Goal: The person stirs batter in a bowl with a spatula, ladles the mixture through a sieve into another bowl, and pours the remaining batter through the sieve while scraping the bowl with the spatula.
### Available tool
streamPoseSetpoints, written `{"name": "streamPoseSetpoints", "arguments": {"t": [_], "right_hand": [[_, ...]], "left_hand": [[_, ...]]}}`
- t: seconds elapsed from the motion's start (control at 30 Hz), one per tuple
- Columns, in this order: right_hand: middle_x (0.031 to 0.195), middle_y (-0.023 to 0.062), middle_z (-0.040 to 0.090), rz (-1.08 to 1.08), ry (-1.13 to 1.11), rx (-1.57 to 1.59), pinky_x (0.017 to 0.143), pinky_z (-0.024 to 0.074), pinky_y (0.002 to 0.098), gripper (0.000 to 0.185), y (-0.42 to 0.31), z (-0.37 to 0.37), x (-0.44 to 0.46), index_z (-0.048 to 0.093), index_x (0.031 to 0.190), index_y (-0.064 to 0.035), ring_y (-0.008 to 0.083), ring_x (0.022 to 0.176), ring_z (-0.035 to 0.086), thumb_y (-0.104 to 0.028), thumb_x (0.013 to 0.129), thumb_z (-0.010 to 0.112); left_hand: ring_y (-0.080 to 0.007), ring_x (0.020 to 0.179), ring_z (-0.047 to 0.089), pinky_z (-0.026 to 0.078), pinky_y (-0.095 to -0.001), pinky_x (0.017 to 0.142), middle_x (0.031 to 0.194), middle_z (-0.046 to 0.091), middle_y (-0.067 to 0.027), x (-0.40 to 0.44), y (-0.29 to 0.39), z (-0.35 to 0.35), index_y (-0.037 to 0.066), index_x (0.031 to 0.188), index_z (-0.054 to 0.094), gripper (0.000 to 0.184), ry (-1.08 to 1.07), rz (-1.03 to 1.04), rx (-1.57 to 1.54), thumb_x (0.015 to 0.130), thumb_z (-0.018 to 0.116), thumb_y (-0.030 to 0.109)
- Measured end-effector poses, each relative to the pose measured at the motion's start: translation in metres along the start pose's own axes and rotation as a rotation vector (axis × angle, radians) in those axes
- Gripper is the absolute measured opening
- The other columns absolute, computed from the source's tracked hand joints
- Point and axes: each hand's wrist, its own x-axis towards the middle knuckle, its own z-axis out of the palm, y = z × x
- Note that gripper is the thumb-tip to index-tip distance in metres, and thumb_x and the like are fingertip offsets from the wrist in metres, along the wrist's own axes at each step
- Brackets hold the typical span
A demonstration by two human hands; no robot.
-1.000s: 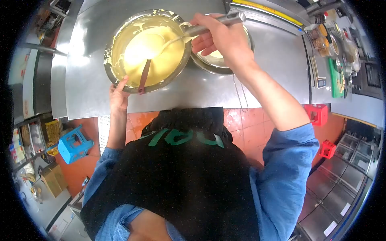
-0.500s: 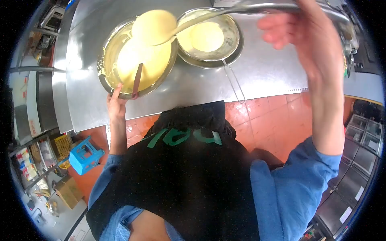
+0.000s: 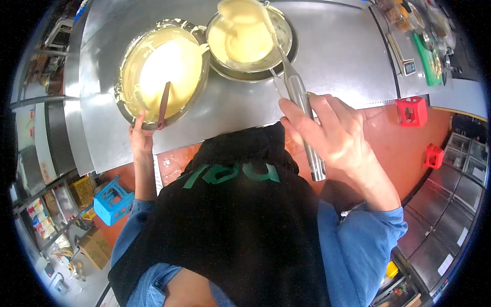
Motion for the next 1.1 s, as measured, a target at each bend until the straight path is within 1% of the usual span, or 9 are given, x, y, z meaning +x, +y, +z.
{"name": "streamPoseSetpoints", "arguments": {"t": [0.2, 0.3, 0.43, 0.53, 0.73, 0.8, 0.87, 0.97, 1.1], "right_hand": [[0.068, 0.0081, 0.058, 0.033, -0.047, 0.105, 0.045, 0.0457, 0.0278, 0.034, 0.005, 0.005, -0.017, 0.062, 0.1, -0.0044, 0.0179, 0.052, 0.055, -0.008, 0.068, 0.072], [0.069, 0.0107, 0.062, 0.301, 0.191, 0.227, 0.049, 0.047, 0.0278, 0.026, 0.016, 0.014, -0.029, 0.063, 0.101, -0.003, 0.0189, 0.055, 0.058, -0.012, 0.077, 0.069], [0.073, 0.0144, 0.065, 1.346, 0.571, 0.948, 0.056, 0.0491, 0.0258, 0.052, 0.029, 0.007, -0.018, 0.058, 0.107, 0.0045, 0.0186, 0.059, 0.062, -0.044, 0.091, 0.049], [0.073, 0.018, 0.064, 1.42, 0.574, 1.211, 0.056, 0.0496, 0.026, 0.061, 0.043, 0.012, -0.023, 0.055, 0.108, 0.0082, 0.0187, 0.059, 0.063, -0.049, 0.091, 0.045], [0.077, 0.0153, 0.066, 0.926, 0.303, 1.134, 0.059, 0.0516, 0.0259, 0.05, 0.009, 0.029, 0.043, 0.057, 0.109, 0.0053, 0.0172, 0.063, 0.065, -0.04, 0.095, 0.04], [0.083, 0.0104, 0.068, 0.442, 0.102, 0.966, 0.061, 0.0524, 0.0273, 0.021, -0.004, 0.053, 0.068, 0.062, 0.108, -0.006, 0.0159, 0.065, 0.064, -0.013, 0.089, 0.054], [0.078, 0.0113, 0.062, -0.152, 0.021, 0.576, 0.055, 0.049, 0.0318, 0.018, -0.009, 0.084, 0.093, 0.062, 0.095, -0.0059, 0.0215, 0.067, 0.062, -0.017, 0.081, 0.065], [0.061, 0.0085, 0.053, -0.352, -0.187, 0.168, 0.055, 0.0484, 0.0355, 0.023, -0.019, 0.124, 0.105, 0.058, 0.084, -0.007, 0.0256, 0.057, 0.058, -0.028, 0.08, 0.065], [0.059, 0.0094, 0.058, -0.121, -0.142, 0.495, 0.054, 0.0477, 0.0325, 0.023, -0.016, 0.124, 0.109, 0.062, 0.085, -0.0059, 0.0213, 0.056, 0.059, -0.028, 0.08, 0.067]], "left_hand": [[-0.0233, 0.1, 0.056, 0.048, -0.0419, 0.085, 0.11, 0.056, -0.0121, -0.001, 0.002, 0.0, -0.003, 0.115, 0.048, 0.047, -0.021, -0.002, -0.002, 0.077, 0.072, 0.011], [-0.0233, 0.099, 0.056, 0.048, -0.0415, 0.084, 0.11, 0.056, -0.0121, -0.001, 0.0, 0.002, -0.003, 0.116, 0.048, 0.048, -0.01, -0.001, -0.001, 0.077, 0.072, 0.012], [-0.0233, 0.099, 0.057, 0.049, -0.041, 0.084, 0.11, 0.056, -0.0124, -0.004, 0.003, 0.004, -0.004, 0.118, 0.047, 0.05, 0.016, -0.007, 0.013, 0.077, 0.072, 0.013], [-0.0231, 0.1, 0.056, 0.048, -0.0407, 0.085, 0.111, 0.055, -0.0126, -0.004, 0.003, 0.003, -0.004, 0.119, 0.046, 0.052, -0.02, -0.006, 0.004, 0.077, 0.072, 0.014], [-0.023, 0.104, 0.054, 0.046, -0.0397, 0.088, 0.113, 0.054, -0.0128, 0.006, -0.007, -0.008, -0.004, 0.118, 0.046, 0.054, -0.012, -0.007, -0.007, 0.076, 0.074, 0.016], [-0.0226, 0.103, 0.054, 0.045, -0.0388, 0.088, 0.113, 0.054, -0.0131, 0.006, -0.007, -0.009, -0.004, 0.117, 0.047, 0.054, -0.032, 0.001, -0.013, 0.076, 0.074, 0.018], [-0.0219, 0.102, 0.054, 0.045, -0.038, 0.088, 0.113, 0.055, -0.0127, 0.003, -0.006, -0.006, -0.003, 0.118, 0.046, 0.054, -0.051, -0.001, -0.013, 0.077, 0.073, 0.02], [-0.0198, 0.1, 0.055, 0.046, -0.0352, 0.084, 0.111, 0.056, -0.0111, 0.004, -0.007, -0.01, -0.002, 0.119, 0.046, 0.055, -0.061, -0.003, 0.003, 0.078, 0.073, 0.022], [-0.0177, 0.098, 0.055, 0.044, -0.0332, 0.082, 0.11, 0.057, -0.0093, 0.0, -0.006, -0.005, 0.0, 0.122, 0.045, 0.058, -0.05, 0.009, -0.002, 0.077, 0.074, 0.024]]}}
